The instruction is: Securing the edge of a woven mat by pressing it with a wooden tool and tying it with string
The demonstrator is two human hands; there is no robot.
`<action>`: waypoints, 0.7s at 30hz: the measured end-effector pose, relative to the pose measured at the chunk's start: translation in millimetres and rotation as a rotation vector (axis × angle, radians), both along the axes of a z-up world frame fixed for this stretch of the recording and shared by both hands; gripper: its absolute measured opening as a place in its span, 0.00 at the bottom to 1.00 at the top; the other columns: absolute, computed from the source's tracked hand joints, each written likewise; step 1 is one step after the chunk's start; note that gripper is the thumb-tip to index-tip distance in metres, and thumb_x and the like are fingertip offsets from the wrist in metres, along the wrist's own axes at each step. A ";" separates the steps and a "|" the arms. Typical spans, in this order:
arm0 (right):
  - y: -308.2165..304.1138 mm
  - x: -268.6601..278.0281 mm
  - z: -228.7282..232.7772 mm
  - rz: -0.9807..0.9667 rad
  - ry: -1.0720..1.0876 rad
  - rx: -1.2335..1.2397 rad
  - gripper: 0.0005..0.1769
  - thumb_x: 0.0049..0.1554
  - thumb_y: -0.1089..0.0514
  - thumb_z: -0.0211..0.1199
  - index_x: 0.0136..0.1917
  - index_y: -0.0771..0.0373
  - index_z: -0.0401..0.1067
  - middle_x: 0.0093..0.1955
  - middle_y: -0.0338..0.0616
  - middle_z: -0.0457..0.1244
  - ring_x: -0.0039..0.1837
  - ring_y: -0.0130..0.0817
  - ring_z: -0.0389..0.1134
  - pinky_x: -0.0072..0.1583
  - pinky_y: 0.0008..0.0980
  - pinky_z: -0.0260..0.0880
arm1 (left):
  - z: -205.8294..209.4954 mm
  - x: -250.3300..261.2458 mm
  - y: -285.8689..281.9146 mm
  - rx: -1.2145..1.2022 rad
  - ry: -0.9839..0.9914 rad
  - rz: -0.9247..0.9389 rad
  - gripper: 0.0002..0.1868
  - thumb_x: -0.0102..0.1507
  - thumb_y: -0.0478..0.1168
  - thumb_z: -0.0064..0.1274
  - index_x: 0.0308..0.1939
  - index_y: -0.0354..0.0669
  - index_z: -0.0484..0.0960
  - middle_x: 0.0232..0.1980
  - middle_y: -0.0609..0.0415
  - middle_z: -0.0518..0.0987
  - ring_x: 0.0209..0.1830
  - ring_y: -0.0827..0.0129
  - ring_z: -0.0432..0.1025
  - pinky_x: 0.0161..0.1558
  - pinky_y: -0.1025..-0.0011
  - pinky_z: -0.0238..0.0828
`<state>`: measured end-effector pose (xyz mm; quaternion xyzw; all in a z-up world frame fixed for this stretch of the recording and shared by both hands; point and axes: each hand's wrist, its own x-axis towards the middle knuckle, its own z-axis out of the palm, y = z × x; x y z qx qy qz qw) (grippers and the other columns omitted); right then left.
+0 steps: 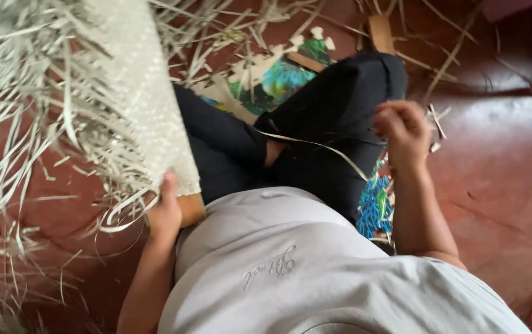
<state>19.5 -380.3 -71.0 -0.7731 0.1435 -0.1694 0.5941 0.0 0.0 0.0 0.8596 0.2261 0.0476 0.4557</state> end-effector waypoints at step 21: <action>-138.2 -30.3 -80.3 -0.082 0.612 -0.807 0.14 0.44 0.53 0.61 0.37 0.66 0.72 0.26 0.50 0.61 0.30 0.30 0.60 0.29 0.38 0.57 | -43.7 -5.3 14.7 0.028 -0.182 -0.200 0.22 0.60 0.45 0.44 0.48 0.27 0.71 0.53 0.38 0.69 0.57 0.57 0.61 0.60 0.67 0.50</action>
